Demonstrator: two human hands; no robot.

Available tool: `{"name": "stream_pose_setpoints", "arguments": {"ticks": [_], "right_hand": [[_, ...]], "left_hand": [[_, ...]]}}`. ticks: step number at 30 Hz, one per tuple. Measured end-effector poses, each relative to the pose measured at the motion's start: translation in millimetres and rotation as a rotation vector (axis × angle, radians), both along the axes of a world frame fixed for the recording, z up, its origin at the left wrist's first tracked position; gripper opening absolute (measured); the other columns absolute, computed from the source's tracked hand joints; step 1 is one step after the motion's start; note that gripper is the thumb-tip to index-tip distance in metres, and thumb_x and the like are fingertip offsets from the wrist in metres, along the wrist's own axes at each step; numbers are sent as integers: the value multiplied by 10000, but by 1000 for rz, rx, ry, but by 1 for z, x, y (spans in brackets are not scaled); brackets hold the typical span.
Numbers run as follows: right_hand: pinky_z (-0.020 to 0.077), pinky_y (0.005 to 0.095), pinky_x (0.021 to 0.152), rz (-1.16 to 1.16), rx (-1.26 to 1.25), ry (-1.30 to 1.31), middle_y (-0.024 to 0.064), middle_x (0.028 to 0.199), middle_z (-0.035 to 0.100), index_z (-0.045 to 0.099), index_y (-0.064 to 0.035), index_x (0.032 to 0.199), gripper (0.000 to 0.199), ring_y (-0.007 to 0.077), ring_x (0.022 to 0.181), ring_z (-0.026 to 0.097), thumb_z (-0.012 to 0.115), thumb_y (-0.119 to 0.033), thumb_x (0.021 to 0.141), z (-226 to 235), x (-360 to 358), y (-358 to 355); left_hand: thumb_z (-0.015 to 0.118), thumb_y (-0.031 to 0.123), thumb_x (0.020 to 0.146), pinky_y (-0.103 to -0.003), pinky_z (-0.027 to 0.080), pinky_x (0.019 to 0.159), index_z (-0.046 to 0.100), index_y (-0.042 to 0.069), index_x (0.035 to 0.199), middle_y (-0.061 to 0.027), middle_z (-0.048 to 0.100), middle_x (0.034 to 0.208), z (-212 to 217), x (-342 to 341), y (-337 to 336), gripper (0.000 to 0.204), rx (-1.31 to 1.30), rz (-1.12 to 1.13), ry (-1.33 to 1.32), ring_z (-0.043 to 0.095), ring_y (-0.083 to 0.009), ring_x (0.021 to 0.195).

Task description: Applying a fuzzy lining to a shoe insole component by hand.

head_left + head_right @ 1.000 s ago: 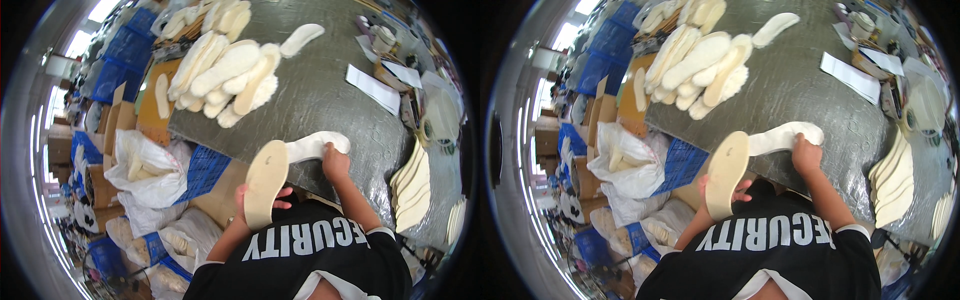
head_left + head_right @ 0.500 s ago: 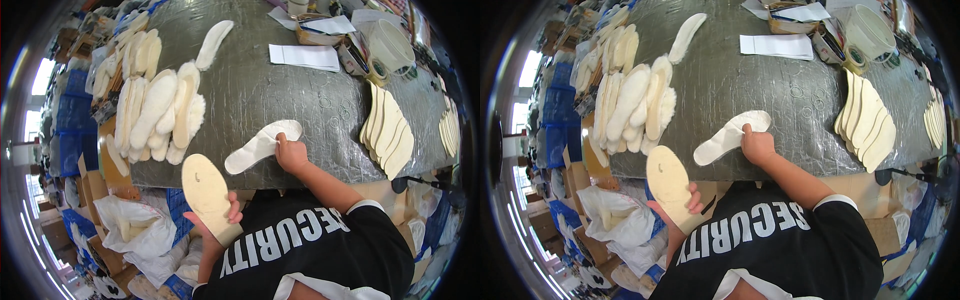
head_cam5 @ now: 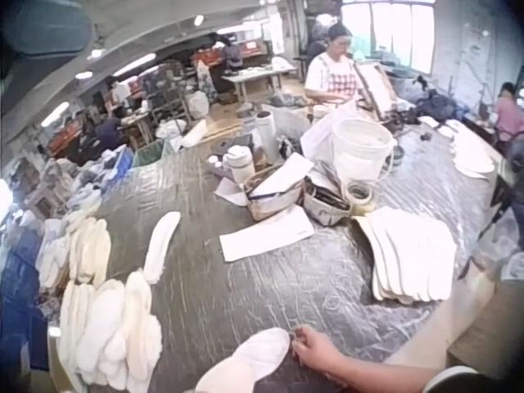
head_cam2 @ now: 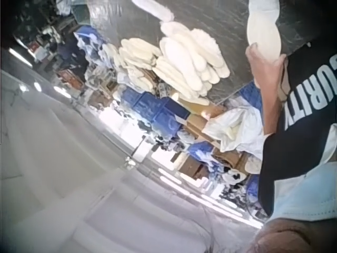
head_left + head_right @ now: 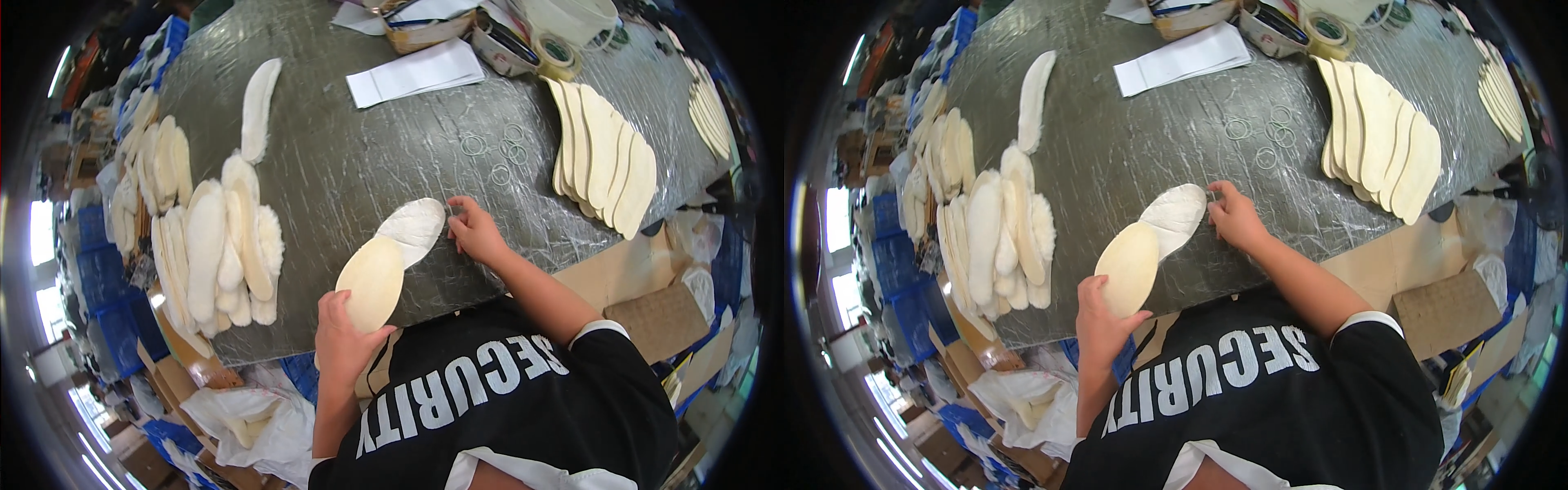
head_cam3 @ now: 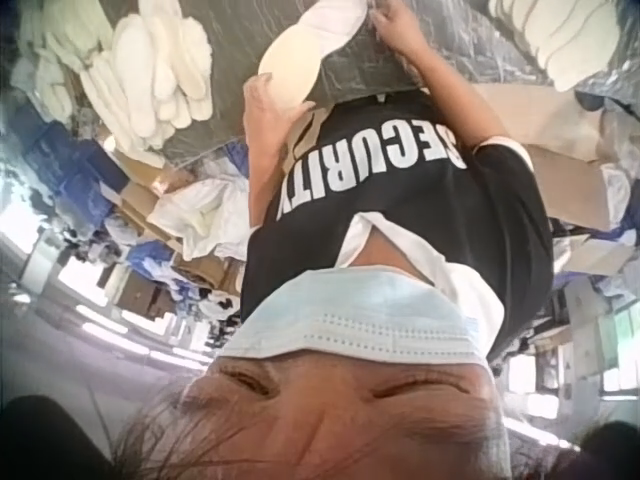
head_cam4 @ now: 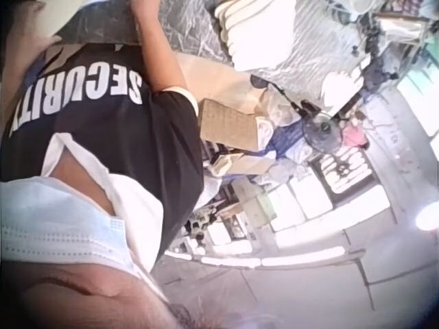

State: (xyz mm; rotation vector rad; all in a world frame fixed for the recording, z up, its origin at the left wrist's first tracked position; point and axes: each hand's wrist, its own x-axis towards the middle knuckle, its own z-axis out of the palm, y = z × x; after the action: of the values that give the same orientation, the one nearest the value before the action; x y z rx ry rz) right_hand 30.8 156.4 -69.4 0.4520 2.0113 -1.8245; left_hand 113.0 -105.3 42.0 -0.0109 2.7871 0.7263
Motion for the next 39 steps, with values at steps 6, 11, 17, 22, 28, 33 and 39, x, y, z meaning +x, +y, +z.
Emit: {"name": "stream_pose_setpoints", "arguments": {"ticks": [6,11,17,22,28,33,39], "right_hand": [[471,285,467,26,-123,-134,73,701,622,516,-23,1265,367,128,475,573,485,-49,900,-6,-10,0],[474,282,465,47,-189,-145,80,726,630,510,-14,1284,379,133,489,597,473,-52,909,-9,-11,4],[442,250,442,50,-218,-186,59,742,611,491,-35,1310,378,110,487,569,464,-48,933,-3,-15,8],[465,272,447,61,-233,-196,80,748,637,484,-21,1306,392,133,508,611,463,-57,916,-4,-15,10],[465,269,450,79,-244,-210,82,749,634,482,-20,1305,388,133,513,613,468,-60,919,-6,-17,10],[471,273,456,3,-291,-177,91,741,626,496,4,1268,362,134,498,596,488,-41,909,-12,-13,9],[453,229,456,-33,-279,-168,76,768,592,501,8,1236,292,109,492,549,476,-74,956,-11,-7,11]], "left_hand": [[902,276,495,-468,431,937,473,38,1236,-216,471,1277,-26,-39,26,889,-42,-247,108,502,-404,1102],[904,256,494,-471,425,947,448,32,1301,-236,469,1281,-30,-55,36,954,-93,-254,65,490,-409,1123],[909,207,464,-457,411,976,446,18,1303,-228,479,1288,-36,-65,39,976,-99,-262,77,470,-406,1166],[906,243,492,-465,414,962,407,9,1318,-222,477,1283,-40,-70,39,994,-64,-274,73,483,-407,1141],[910,197,482,-452,399,991,392,0,1331,-213,486,1294,-35,-75,34,1014,-84,-177,73,470,-396,1177],[874,261,590,-379,479,885,391,-16,1356,-215,515,1297,-26,-81,15,946,71,-46,-16,562,-323,1085],[443,705,849,-373,538,613,235,-46,1435,-381,493,1225,-16,-85,-9,975,1538,387,-748,639,-350,896]]}}
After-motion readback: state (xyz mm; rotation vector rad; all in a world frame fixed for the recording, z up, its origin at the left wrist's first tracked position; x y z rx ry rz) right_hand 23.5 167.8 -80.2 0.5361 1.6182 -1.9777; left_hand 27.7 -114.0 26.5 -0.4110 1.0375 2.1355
